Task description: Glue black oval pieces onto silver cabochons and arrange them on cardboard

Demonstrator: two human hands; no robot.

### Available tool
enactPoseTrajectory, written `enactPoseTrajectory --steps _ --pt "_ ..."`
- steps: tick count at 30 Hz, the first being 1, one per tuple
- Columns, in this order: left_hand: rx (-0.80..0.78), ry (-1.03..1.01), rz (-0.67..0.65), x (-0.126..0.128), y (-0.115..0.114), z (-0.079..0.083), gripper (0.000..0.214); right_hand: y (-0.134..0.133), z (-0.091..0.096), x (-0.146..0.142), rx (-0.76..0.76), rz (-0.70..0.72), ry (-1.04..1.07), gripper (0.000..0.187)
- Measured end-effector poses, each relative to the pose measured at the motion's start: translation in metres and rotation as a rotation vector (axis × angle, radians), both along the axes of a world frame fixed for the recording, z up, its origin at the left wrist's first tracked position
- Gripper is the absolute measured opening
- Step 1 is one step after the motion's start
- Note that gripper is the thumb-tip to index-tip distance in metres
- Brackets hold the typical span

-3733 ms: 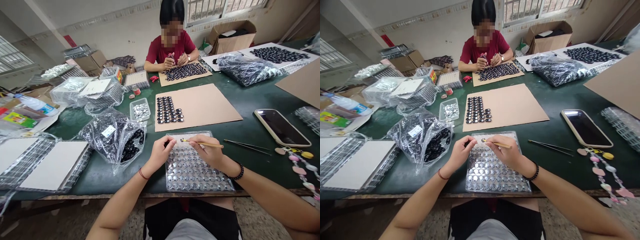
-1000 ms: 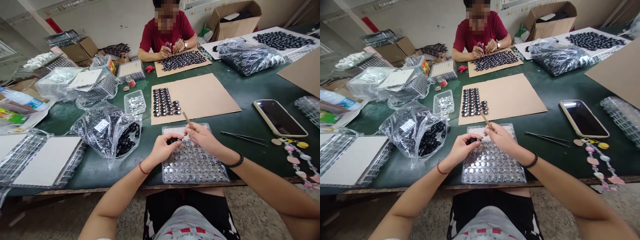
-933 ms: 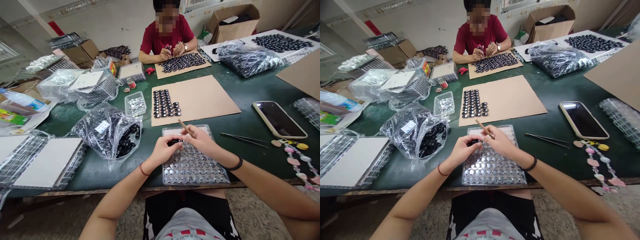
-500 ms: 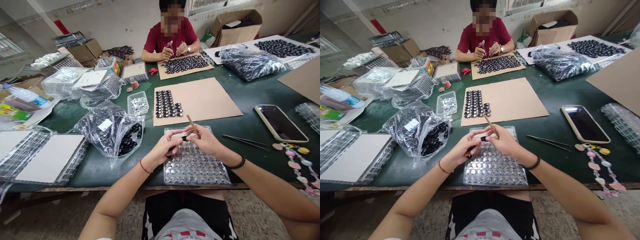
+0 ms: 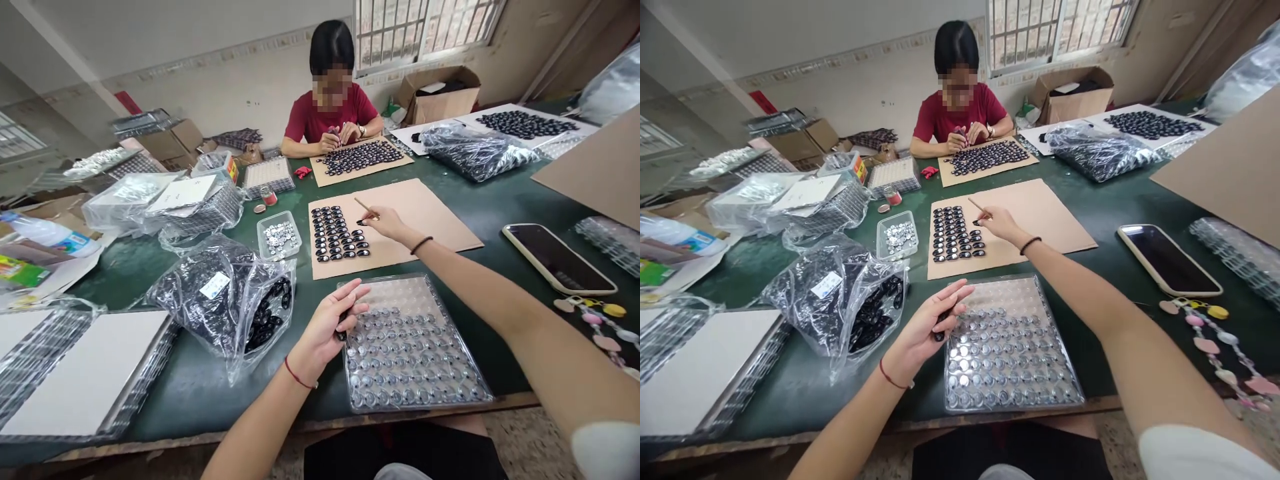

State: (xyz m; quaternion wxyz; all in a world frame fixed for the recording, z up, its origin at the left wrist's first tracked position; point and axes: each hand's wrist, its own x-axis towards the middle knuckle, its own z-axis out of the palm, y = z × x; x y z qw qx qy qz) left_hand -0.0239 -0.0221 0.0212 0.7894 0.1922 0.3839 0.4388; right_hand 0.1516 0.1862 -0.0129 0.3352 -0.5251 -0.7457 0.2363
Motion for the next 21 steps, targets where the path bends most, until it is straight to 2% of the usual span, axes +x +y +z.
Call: enactPoseTrajectory --steps 3,7,10,14,18,21 --pt "0.016 0.000 0.052 -0.005 0.003 0.000 0.027 0.025 -0.015 -0.016 -0.041 0.025 -0.056 0.018" --pt "0.006 -0.022 0.148 -0.010 0.006 -0.001 0.023 0.034 -0.028 -0.019 -0.070 0.055 -0.122 0.019" --pt "-0.039 -0.040 0.189 -0.011 0.008 -0.002 0.022 0.033 -0.030 -0.020 -0.072 0.065 -0.130 0.021" --pt "-0.053 -0.048 0.184 -0.013 0.010 -0.003 0.024 0.029 -0.021 -0.021 -0.057 0.037 -0.075 0.021" --pt "-0.019 -0.035 0.160 -0.013 0.012 -0.005 0.020 0.004 -0.005 -0.008 -0.007 -0.017 0.042 0.030" --pt "0.009 0.000 0.158 -0.013 0.014 -0.006 0.018 -0.042 0.004 0.010 -0.003 -0.012 0.116 0.039"
